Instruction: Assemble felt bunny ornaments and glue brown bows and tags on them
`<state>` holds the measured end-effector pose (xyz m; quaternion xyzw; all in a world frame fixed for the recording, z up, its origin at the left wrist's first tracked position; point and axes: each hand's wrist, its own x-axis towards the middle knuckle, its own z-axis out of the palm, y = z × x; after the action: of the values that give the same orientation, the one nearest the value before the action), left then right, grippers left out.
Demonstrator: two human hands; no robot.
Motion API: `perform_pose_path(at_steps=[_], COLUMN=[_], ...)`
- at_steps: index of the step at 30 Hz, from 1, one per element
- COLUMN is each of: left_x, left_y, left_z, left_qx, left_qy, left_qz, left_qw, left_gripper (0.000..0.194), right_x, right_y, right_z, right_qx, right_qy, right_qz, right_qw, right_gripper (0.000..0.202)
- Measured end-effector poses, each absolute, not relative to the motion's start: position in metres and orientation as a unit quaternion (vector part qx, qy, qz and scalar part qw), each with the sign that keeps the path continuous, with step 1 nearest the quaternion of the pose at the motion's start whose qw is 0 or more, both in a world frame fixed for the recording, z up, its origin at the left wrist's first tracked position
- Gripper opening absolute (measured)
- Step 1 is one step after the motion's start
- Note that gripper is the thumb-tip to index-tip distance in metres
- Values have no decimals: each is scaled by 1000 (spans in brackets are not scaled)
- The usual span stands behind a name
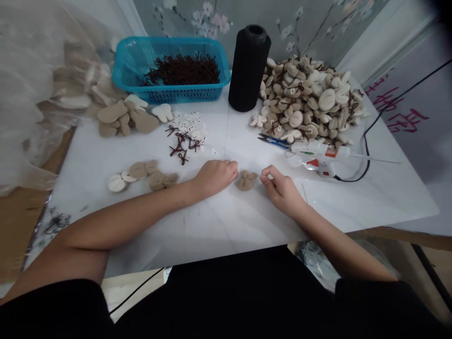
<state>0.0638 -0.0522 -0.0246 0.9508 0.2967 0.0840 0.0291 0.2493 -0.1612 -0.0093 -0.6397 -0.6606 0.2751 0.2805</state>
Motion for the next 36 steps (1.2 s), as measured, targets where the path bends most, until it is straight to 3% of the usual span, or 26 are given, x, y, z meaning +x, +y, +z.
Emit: perform_pose_path(at_steps=[6,12,17,20,25,32,36], left_x=[61,59,56,56,57,58,59], left_y=[-46,-46,-48,-48,-45,-41,-40], left_z=[-23,-16,-12,-11,-16,-16,-13], left_qx=[935,890,860,864,848,713,653], left_qy=[303,331,306,298,333,331,351], left_qz=[176,235,234,205,209,278,311], left_qw=[53,206,336,351,355,553,595], left_gripper=[25,31,19,19,20,33,34], right_x=[239,239,240,242,244,251,250], right_y=[-143,-129,-122,-121,-122,-126,-131], right_z=[-6,-5,-6,-8,-12,-18,-22], right_qx=[-671,-651,-649,-654,-665,-636,-617], right_qy=[-659,-689,-672,-664,-651,-652,-676], right_qz=[250,264,285,289,277,292,231], right_qw=[230,180,214,219,239,291,331], right_gripper=[28,19,22,23,26,31,28])
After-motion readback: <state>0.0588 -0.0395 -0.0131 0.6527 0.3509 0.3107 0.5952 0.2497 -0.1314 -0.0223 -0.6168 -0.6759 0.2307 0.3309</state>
